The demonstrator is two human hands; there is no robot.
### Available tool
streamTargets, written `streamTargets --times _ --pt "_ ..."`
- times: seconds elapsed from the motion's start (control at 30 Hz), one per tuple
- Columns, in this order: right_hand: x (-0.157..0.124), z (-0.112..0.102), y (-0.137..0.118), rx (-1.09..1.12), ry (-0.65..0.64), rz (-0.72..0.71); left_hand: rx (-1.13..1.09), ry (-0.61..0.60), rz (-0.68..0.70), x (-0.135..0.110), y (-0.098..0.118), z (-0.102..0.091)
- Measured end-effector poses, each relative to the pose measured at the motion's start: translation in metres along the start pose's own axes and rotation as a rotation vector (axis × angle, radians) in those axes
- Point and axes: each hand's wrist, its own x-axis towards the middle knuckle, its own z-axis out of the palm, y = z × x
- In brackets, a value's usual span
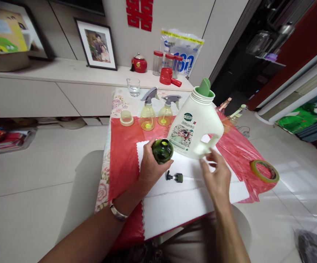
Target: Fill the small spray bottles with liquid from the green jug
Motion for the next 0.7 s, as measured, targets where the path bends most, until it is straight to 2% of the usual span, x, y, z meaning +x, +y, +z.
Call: streamTargets --times 0.17,0.23,0.33,0.47,0.6,0.63,0.7 --pt "-0.052 0.011 -0.016 -0.079 -0.356 -0.300 0.005 0.013 0.027 0.000 0.001 0.000" --pt "-0.061 0.019 -0.016 -0.122 -0.445 -0.373 -0.002 0.014 0.027 -0.001 0.002 -0.001" --pt "-0.065 0.030 -0.013 -0.163 -0.503 -0.451 -0.010 0.011 0.030 -0.001 0.002 -0.003" --pt "-0.063 0.025 -0.013 -0.135 -0.474 -0.502 -0.011 0.002 0.031 -0.002 0.003 -0.004" --pt "-0.055 -0.003 -0.025 -0.059 -0.320 -0.511 -0.034 -0.036 0.018 -0.004 0.007 -0.005" --pt "-0.052 -0.009 -0.031 -0.008 -0.259 -0.478 -0.042 -0.055 0.011 -0.005 0.008 -0.006" --pt "-0.045 -0.018 -0.044 0.190 -0.110 -0.321 -0.060 -0.100 -0.003 -0.007 0.011 -0.006"
